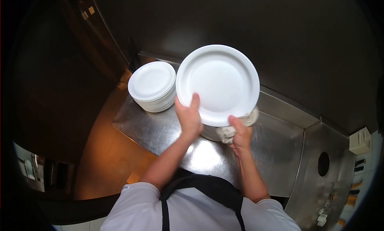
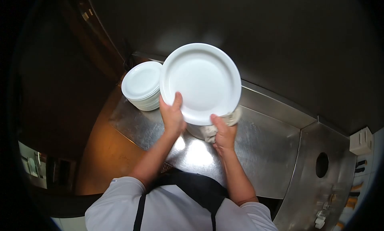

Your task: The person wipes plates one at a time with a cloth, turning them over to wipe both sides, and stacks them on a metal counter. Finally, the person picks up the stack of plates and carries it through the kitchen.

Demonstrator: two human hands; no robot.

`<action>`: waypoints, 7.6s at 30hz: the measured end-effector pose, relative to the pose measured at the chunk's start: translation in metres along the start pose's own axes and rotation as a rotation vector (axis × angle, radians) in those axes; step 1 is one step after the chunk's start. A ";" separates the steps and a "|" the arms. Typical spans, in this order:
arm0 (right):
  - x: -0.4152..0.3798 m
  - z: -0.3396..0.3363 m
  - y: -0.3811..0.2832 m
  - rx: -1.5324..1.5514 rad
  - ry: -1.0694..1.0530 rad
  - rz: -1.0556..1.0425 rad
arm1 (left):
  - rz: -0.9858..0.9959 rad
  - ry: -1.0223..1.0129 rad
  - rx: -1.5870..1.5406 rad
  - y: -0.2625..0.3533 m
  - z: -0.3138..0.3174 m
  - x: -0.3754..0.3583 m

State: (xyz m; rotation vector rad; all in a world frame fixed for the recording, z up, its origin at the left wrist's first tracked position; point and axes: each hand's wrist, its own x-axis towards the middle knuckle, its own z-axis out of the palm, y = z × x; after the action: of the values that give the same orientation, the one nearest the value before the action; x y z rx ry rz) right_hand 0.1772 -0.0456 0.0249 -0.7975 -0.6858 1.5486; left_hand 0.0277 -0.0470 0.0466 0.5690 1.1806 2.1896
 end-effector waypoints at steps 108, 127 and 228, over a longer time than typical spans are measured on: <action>0.021 0.031 0.116 -1.491 -0.628 -0.260 | 0.163 -0.648 0.791 -0.128 -0.150 -0.017; 0.065 -0.070 0.056 -1.538 0.236 -0.020 | -0.175 -0.580 0.993 -0.101 -0.083 0.080; -0.004 -0.004 0.034 -0.149 0.034 -0.112 | 0.274 -0.886 0.579 0.079 -0.056 0.089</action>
State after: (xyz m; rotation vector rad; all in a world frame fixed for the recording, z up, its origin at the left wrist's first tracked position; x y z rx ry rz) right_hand 0.1610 -0.0539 -0.0047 -0.8796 -0.8138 1.3922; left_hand -0.0950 -0.0564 0.0925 1.7947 1.2238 1.4224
